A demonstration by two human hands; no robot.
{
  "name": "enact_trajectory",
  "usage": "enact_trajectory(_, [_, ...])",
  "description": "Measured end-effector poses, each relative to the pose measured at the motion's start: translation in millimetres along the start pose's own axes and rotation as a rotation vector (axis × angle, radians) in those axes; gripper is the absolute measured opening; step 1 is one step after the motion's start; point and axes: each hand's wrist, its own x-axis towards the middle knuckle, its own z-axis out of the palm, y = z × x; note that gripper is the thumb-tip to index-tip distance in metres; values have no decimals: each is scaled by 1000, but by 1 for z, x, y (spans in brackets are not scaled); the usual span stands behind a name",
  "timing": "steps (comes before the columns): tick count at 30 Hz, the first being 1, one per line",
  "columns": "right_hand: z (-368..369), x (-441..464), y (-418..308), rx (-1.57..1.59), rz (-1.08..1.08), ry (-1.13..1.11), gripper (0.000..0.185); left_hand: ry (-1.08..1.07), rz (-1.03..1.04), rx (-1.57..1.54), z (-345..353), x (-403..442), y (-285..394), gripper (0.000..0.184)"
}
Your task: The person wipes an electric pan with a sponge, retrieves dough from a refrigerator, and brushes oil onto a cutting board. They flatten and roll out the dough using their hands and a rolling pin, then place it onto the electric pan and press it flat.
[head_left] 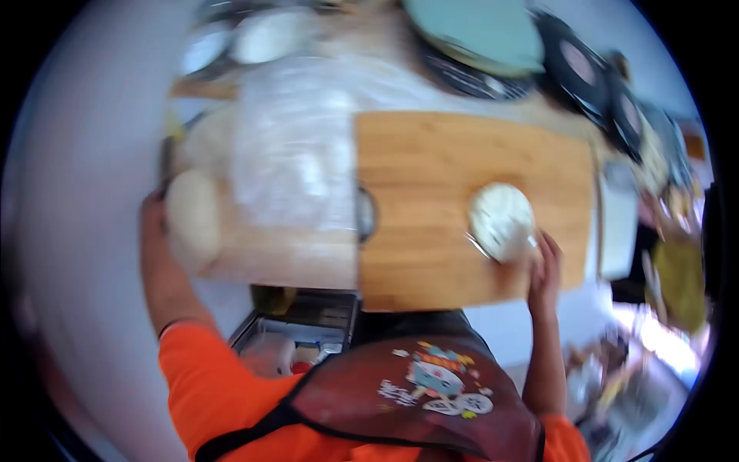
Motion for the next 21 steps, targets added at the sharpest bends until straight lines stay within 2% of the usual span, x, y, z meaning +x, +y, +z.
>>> enact_trajectory(1, [-4,-1,-4,-44,-49,13,46,14,41,-24,21,46,-48,55])
enact_trajectory(2, [-2,3,-9,-47,-75,31,46,-13,12,80,12,44,-40,53])
enact_trajectory(3, [-5,5,-14,-56,-89,39,46,89,-76,23,21,66,-71,53])
enact_trajectory(4, [-6,7,-17,-50,-114,47,46,222,-12,44,15,50,-60,55])
enact_trajectory(5, [-7,6,-20,-60,-120,58,46,355,40,202,13,50,-75,51])
enact_trajectory(7, [-13,7,-31,-50,-134,75,47,521,72,240,-6,-2,-34,42])
enact_trajectory(10, [-16,7,-38,-33,-179,49,49,697,174,123,-28,-128,87,30])
enact_trajectory(11, [-18,9,-48,-42,-201,36,56,737,220,77,-28,-163,122,28])
enact_trajectory(13, [-23,12,-66,-33,-345,21,62,642,459,51,-13,-215,179,32])
enact_trajectory(14, [-25,17,-77,-26,-443,19,63,553,677,-14,1,-238,210,35])
enact_trajectory(15, [-28,21,-93,-28,-484,13,67,402,812,-20,12,-259,246,36])
enact_trajectory(16, [-30,22,-103,-29,-525,9,71,368,1027,29,24,-281,286,37])
enact_trajectory(17, [-30,22,-106,-72,-519,23,71,284,1231,-15,34,-297,326,40])
enact_trajectory(18, [-30,24,-106,-116,-514,40,72,205,1347,-53,43,-315,364,38])
enact_trajectory(21, [-19,14,-57,-243,-335,-52,64,5,1604,-110,69,-341,445,36])
